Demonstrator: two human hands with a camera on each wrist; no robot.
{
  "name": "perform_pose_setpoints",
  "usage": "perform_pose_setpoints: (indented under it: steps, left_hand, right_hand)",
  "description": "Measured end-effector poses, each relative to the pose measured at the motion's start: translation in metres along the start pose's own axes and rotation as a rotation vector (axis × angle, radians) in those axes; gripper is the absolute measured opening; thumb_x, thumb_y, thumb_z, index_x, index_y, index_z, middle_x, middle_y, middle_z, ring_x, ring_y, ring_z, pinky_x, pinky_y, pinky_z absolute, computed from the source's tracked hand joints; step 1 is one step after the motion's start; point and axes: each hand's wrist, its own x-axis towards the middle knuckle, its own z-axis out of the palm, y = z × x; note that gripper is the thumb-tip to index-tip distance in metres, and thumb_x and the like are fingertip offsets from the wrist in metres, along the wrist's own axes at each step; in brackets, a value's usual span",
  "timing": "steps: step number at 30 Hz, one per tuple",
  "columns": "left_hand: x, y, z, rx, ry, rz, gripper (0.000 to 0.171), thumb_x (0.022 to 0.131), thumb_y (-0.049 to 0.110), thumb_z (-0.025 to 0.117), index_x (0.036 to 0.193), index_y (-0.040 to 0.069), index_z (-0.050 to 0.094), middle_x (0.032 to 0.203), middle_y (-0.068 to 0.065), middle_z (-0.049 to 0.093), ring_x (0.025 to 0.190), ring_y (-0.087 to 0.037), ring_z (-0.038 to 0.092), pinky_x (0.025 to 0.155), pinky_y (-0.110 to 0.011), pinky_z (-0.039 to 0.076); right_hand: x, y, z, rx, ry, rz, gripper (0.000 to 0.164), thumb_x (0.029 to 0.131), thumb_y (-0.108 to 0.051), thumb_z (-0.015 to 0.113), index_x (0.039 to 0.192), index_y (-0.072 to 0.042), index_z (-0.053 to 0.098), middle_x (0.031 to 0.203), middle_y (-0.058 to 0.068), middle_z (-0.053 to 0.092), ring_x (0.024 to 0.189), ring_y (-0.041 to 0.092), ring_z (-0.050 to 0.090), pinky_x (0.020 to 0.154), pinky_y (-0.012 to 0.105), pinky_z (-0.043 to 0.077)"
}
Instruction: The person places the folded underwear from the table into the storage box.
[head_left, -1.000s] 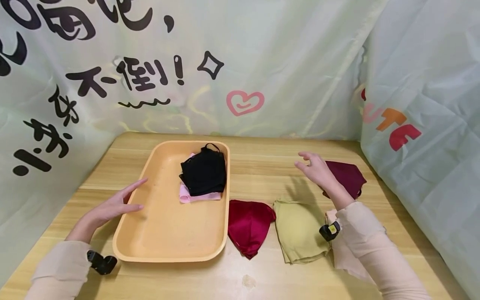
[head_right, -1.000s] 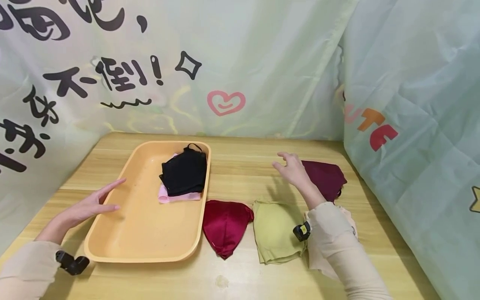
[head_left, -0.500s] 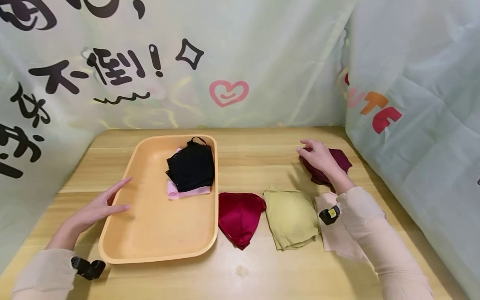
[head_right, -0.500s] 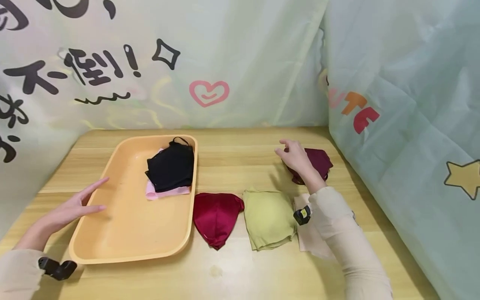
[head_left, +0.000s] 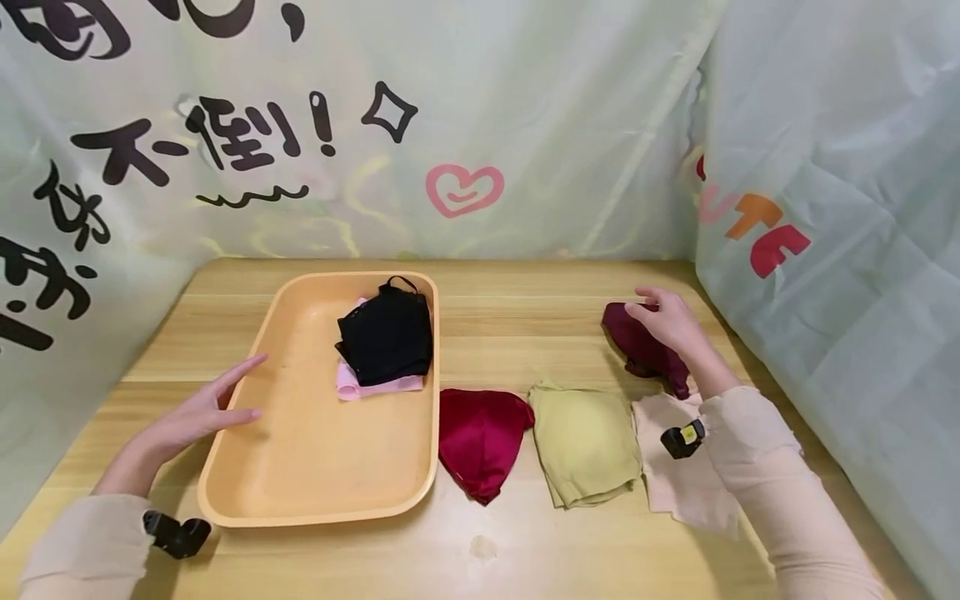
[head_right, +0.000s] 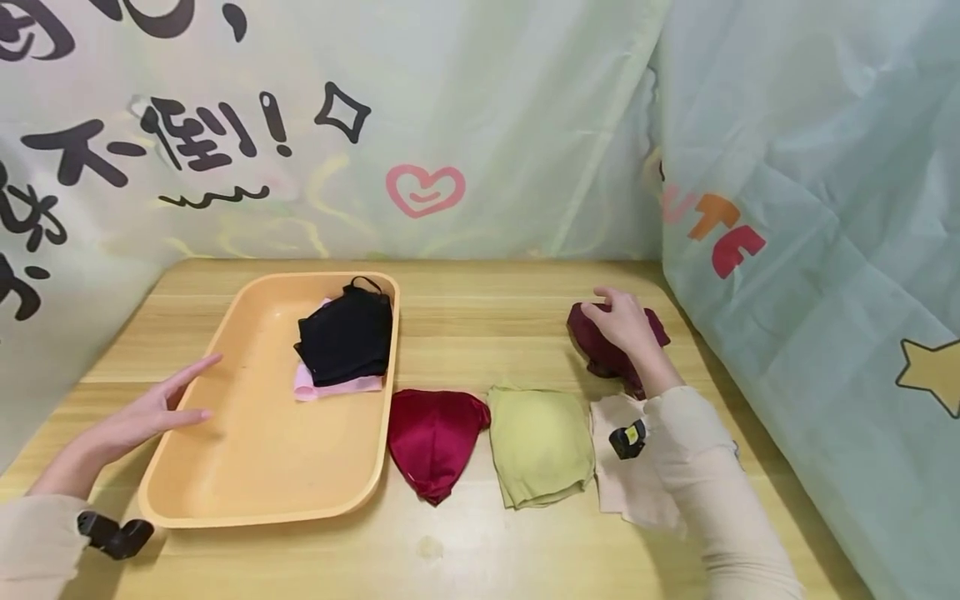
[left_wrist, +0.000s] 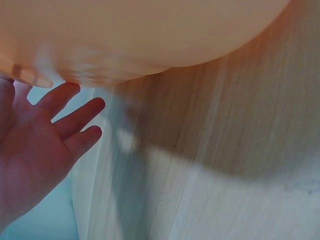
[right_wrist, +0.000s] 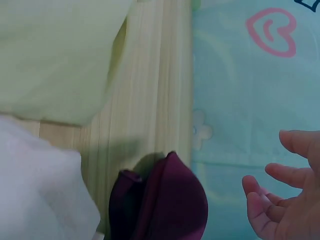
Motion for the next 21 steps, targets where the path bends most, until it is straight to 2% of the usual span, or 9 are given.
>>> perform_pose_setpoints:
  steps: [3, 13, 21]
  left_hand:
    - [0.001, 0.0, 0.0, -0.005, -0.001, 0.008, 0.074, 0.089, 0.003, 0.053, 0.148, 0.011, 0.009, 0.151, -0.017, 0.001, 0.134, -0.022, -0.006, 0.087, 0.001, 0.016]
    - [0.001, 0.002, 0.0, -0.005, 0.005, -0.006, 0.073, 0.088, 0.004, 0.055, 0.147, 0.009, 0.011, 0.148, -0.026, 0.002, 0.134, -0.024, -0.002, 0.086, 0.0, 0.02]
    - [0.0, 0.004, 0.0, -0.013, 0.0, -0.025, 0.073, 0.088, 0.005, 0.055, 0.147, 0.008, 0.011, 0.147, -0.027, 0.0, 0.133, -0.031, -0.004, 0.085, 0.0, 0.019]
  right_hand:
    - [0.0, 0.006, -0.003, 0.008, 0.003, 0.008, 0.056, 0.096, -0.027, 0.043, 0.135, 0.01, 0.031, 0.131, 0.037, 0.035, 0.12, 0.047, 0.033, 0.098, 0.056, 0.027]
    - [0.004, 0.023, -0.009, -0.055, 0.007, 0.035, 0.057, 0.096, -0.028, 0.041, 0.133, 0.014, 0.032, 0.126, 0.041, 0.036, 0.116, 0.048, 0.036, 0.095, 0.056, 0.03]
    - [0.002, 0.031, -0.011, -0.046, 0.006, 0.069, 0.058, 0.096, -0.029, 0.04, 0.133, 0.015, 0.029, 0.126, 0.042, 0.034, 0.115, 0.05, 0.034, 0.095, 0.056, 0.03]
